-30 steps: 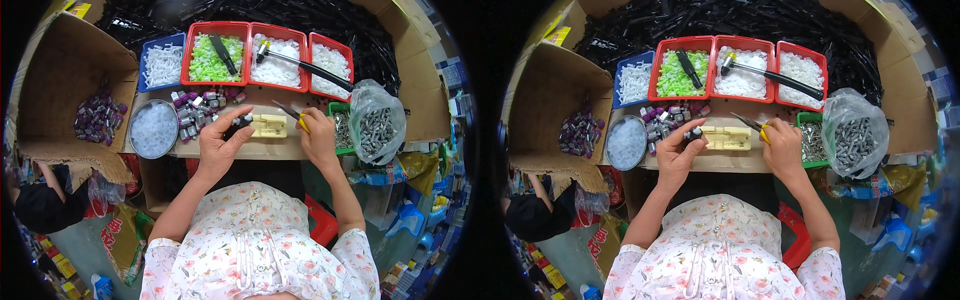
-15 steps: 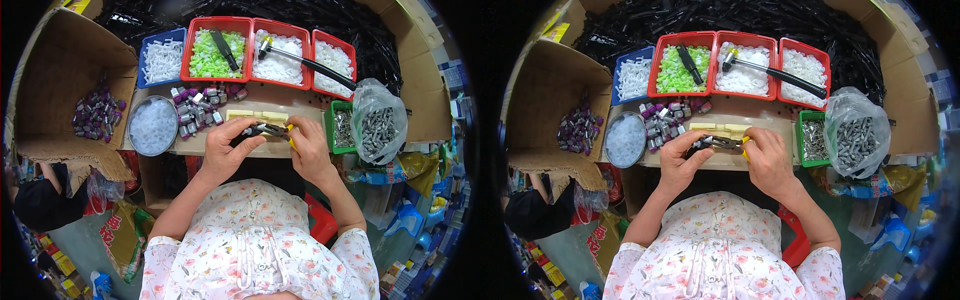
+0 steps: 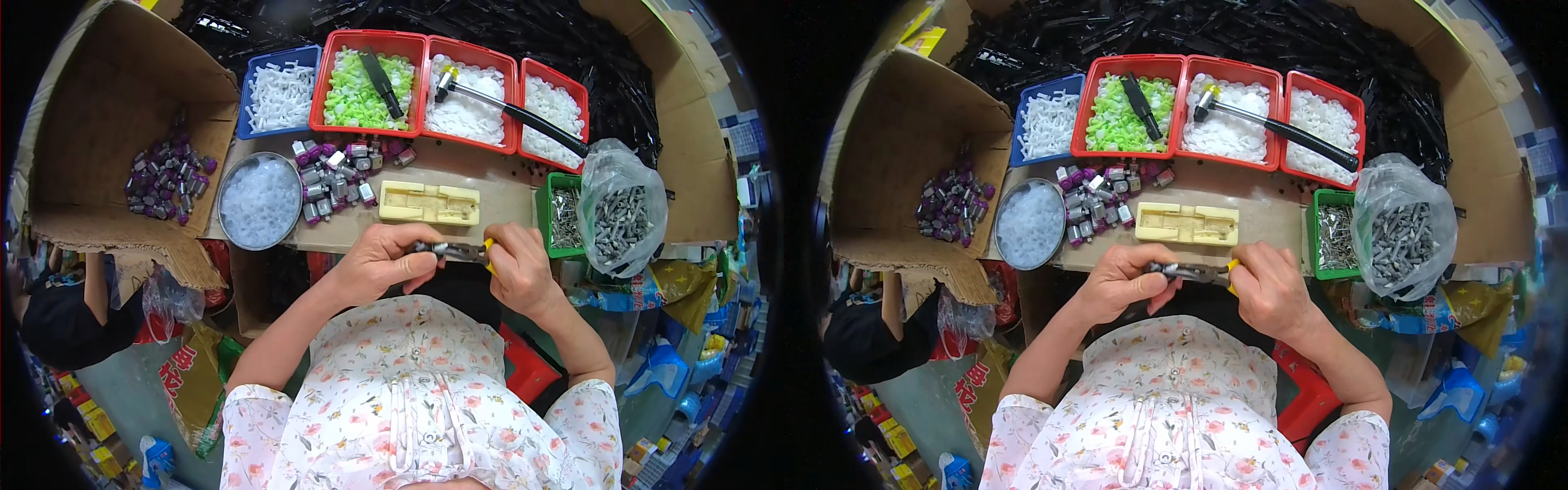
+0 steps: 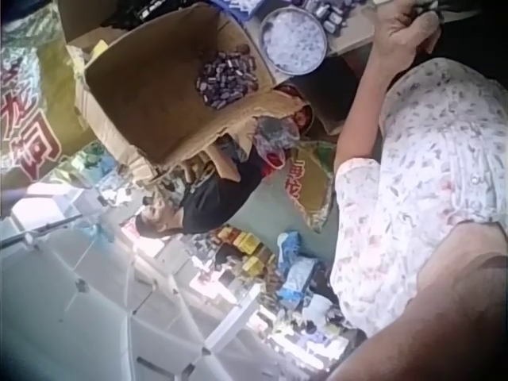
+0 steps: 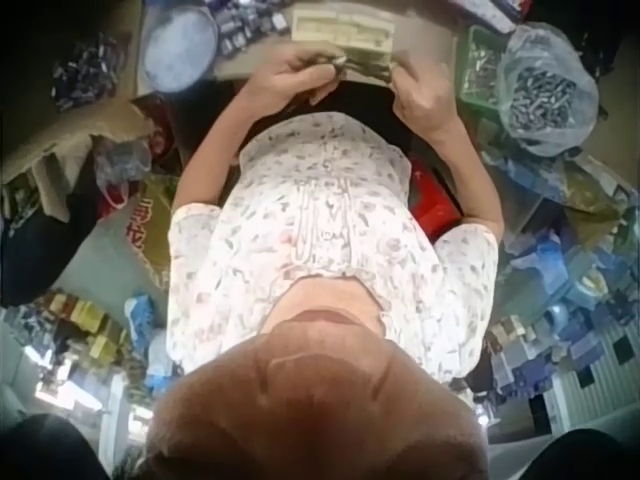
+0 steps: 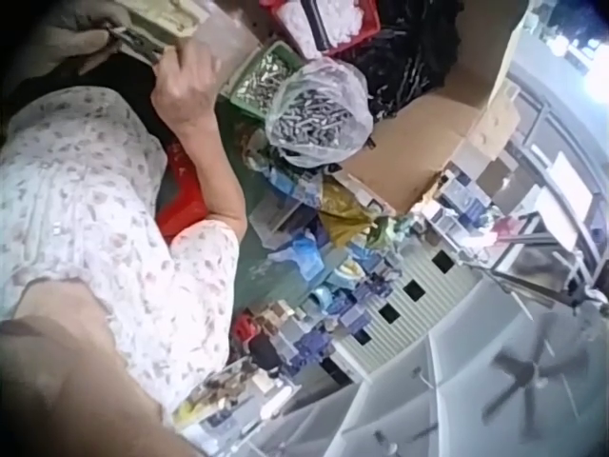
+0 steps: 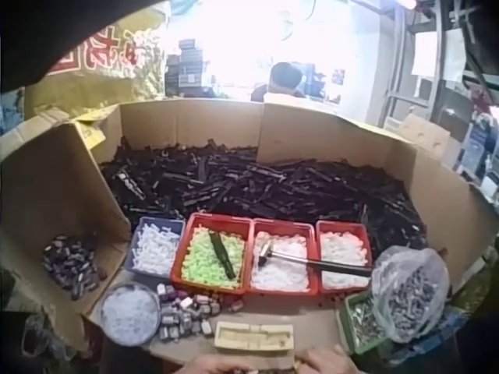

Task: Assembling small plastic and metal components using a jig and pliers at a workbench.

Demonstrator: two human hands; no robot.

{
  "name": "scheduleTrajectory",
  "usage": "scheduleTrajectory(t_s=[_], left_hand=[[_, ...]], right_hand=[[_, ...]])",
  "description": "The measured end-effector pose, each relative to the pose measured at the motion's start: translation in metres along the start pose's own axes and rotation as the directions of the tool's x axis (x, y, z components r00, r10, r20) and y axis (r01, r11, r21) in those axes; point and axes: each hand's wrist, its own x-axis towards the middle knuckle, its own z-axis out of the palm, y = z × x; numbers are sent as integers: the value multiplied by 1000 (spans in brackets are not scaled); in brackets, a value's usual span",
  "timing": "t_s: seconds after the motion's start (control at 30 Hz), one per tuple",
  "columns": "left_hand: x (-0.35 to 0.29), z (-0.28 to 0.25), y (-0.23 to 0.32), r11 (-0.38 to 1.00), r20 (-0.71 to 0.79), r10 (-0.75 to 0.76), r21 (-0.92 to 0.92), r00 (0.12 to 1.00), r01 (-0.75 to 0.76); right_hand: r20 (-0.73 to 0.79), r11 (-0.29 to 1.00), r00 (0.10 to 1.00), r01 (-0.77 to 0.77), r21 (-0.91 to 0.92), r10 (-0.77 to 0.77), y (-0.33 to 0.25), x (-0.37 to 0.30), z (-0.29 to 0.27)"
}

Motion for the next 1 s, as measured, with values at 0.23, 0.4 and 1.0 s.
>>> scheduleTrajectory(t_s=[0.23,0.4,1.0], left_hand=[[-14,-6,2,935,246,-158,-273,956,225],[-42,-24,8,955,-4,-289,60,957,289],[-33,-45,-1,282,-276,537,949,797,139]], right_hand=[[-18,995,996,83,63,-82,-8,1,3],[26,991,999,38,126,-41,18,2,15],[-86,994,991,-104,-36,100,40,113,32]])
